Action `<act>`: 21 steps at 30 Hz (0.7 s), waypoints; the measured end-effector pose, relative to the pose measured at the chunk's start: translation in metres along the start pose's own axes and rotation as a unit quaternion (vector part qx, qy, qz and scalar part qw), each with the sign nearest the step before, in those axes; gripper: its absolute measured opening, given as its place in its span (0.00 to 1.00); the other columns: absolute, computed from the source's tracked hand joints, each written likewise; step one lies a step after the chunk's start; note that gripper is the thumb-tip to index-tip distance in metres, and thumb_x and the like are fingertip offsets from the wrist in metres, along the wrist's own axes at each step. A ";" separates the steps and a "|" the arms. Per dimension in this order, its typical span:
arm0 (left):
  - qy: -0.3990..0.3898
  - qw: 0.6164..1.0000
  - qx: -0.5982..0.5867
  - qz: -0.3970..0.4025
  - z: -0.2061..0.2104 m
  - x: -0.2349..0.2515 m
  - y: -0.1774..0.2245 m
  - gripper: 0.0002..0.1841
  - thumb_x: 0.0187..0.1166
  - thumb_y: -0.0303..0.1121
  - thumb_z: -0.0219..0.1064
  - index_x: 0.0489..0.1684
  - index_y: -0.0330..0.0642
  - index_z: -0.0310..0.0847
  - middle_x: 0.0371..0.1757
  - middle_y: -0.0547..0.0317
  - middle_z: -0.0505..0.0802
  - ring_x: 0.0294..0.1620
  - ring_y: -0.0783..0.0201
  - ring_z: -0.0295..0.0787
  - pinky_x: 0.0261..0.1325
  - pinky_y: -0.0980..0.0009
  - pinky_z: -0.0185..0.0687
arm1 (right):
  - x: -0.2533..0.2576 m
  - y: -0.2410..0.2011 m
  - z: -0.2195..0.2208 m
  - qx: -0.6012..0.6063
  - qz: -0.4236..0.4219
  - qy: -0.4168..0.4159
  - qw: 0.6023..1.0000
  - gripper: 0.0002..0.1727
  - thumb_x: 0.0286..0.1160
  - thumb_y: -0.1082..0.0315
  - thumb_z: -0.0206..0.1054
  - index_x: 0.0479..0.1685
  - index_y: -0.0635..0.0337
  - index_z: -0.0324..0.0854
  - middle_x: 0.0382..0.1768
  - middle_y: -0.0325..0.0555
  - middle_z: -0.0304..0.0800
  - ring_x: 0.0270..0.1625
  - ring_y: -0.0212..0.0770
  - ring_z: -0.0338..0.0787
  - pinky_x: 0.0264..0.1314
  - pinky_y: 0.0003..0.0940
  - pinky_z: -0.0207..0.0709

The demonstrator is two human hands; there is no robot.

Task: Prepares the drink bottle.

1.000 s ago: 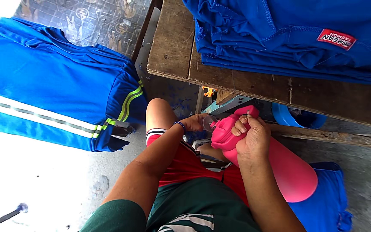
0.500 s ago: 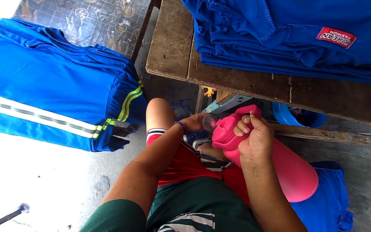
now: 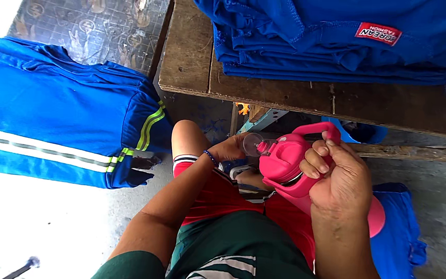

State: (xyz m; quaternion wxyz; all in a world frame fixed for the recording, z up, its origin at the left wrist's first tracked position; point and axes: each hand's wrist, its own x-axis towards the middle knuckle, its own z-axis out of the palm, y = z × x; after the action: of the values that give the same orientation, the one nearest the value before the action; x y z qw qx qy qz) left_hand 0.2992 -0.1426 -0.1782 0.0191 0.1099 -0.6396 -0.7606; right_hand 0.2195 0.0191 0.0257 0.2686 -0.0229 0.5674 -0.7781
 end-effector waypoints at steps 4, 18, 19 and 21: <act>-0.025 0.999 -0.017 0.037 0.009 -0.003 0.021 0.35 0.52 0.06 0.72 0.67 0.30 0.74 0.57 0.52 0.91 0.58 0.68 0.88 0.65 0.68 0.85 | -0.014 -0.021 -0.008 0.012 -0.012 -0.031 0.999 0.18 0.91 0.74 0.38 0.40 0.57 0.75 0.19 0.33 0.74 0.12 0.22 0.69 0.13 0.13 0.66; -0.055 0.995 -0.075 0.022 0.046 -0.014 0.070 0.38 0.53 0.06 0.73 0.71 0.34 0.74 0.58 0.56 0.92 0.59 0.69 0.89 0.65 0.69 0.86 | -0.041 -0.065 -0.032 0.053 -0.044 -0.104 0.992 0.17 0.91 0.72 0.38 0.46 0.59 0.76 0.19 0.34 0.72 0.12 0.23 0.70 0.13 0.14 0.69; -0.056 0.996 -0.068 0.021 0.047 -0.015 0.074 0.38 0.53 0.07 0.73 0.71 0.34 0.74 0.59 0.56 0.92 0.59 0.69 0.89 0.65 0.69 0.86 | -0.043 -0.068 -0.033 0.059 -0.045 -0.103 0.992 0.18 0.91 0.72 0.37 0.48 0.59 0.76 0.19 0.34 0.73 0.12 0.22 0.70 0.13 0.13 0.69; -0.054 0.997 -0.040 0.025 0.049 -0.018 0.082 0.37 0.54 0.08 0.74 0.71 0.34 0.75 0.58 0.56 0.92 0.59 0.70 0.89 0.65 0.70 0.86 | -0.047 -0.073 -0.036 0.064 -0.047 -0.096 0.992 0.18 0.92 0.71 0.36 0.47 0.59 0.75 0.19 0.34 0.73 0.12 0.22 0.70 0.12 0.13 0.69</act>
State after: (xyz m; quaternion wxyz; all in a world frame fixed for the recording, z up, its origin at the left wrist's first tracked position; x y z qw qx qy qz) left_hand 0.2979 -0.1073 -0.0877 0.0079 0.0512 -0.6113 -0.7897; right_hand 0.2183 0.0869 0.0912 0.2861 -0.1069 0.4859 -0.8189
